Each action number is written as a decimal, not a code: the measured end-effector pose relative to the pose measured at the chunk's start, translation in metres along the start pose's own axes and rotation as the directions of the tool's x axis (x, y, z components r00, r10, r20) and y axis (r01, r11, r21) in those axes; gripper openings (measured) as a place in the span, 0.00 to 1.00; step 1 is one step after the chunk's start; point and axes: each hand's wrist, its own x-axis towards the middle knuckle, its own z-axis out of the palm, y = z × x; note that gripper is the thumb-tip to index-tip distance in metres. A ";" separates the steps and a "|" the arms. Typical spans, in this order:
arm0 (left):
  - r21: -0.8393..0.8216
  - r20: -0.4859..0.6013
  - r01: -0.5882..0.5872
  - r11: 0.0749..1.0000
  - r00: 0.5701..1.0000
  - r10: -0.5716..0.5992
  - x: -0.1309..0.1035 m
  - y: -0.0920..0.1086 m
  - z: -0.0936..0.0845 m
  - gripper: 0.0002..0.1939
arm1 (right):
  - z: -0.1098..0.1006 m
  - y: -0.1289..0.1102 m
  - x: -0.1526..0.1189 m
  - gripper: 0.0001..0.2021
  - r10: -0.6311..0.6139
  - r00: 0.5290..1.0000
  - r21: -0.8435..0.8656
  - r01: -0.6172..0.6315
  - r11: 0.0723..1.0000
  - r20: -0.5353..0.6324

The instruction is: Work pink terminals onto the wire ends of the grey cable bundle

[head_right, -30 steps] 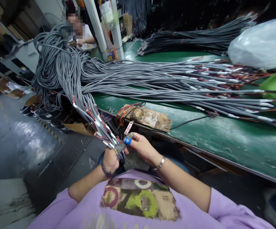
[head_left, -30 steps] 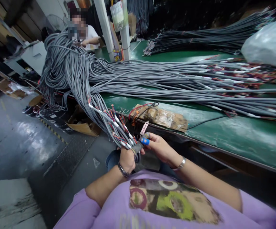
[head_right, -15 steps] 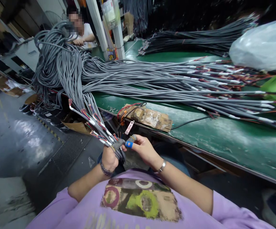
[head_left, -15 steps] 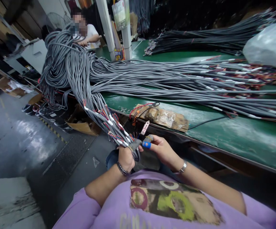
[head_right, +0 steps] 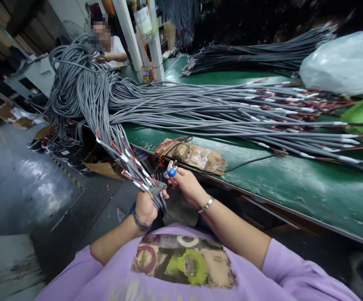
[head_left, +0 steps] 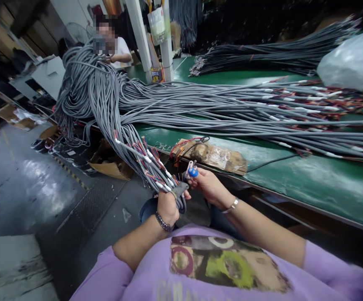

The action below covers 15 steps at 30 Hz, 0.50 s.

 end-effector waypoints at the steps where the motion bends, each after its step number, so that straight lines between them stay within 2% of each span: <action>1: 0.005 -0.002 0.001 1.000 1.000 -0.001 0.001 0.000 0.000 0.12 | 0.000 0.001 0.000 0.21 -0.067 0.995 -0.082 0.061 0.995 -0.071; 3: 0.012 0.001 -0.009 1.000 1.000 0.009 0.002 -0.002 0.001 0.11 | 0.001 0.003 0.001 0.24 -0.143 0.979 -0.156 0.120 0.980 -0.143; 4: 0.013 0.006 -0.017 1.000 1.000 0.017 0.002 -0.002 0.002 0.11 | 0.001 0.004 0.002 0.25 -0.137 0.981 -0.126 0.120 0.985 -0.135; 7: 0.001 0.018 -0.027 1.000 0.999 0.027 0.004 -0.004 0.003 0.09 | 0.004 0.005 0.007 0.25 -0.047 0.999 0.085 0.049 0.995 -0.025; 9: -0.007 0.022 -0.028 1.000 0.999 0.028 0.005 -0.005 0.003 0.08 | 0.006 0.006 0.009 0.26 -0.025 0.999 0.139 0.022 0.990 0.020; 13: 0.006 0.021 -0.028 1.000 0.999 0.027 0.006 -0.005 0.001 0.09 | 0.004 0.010 0.007 0.27 -0.156 0.982 -0.052 0.151 0.987 -0.103; 15: 0.007 0.024 -0.028 1.000 0.999 0.027 0.006 -0.006 0.000 0.09 | 0.003 0.011 0.006 0.27 -0.172 0.979 -0.064 0.166 0.984 -0.107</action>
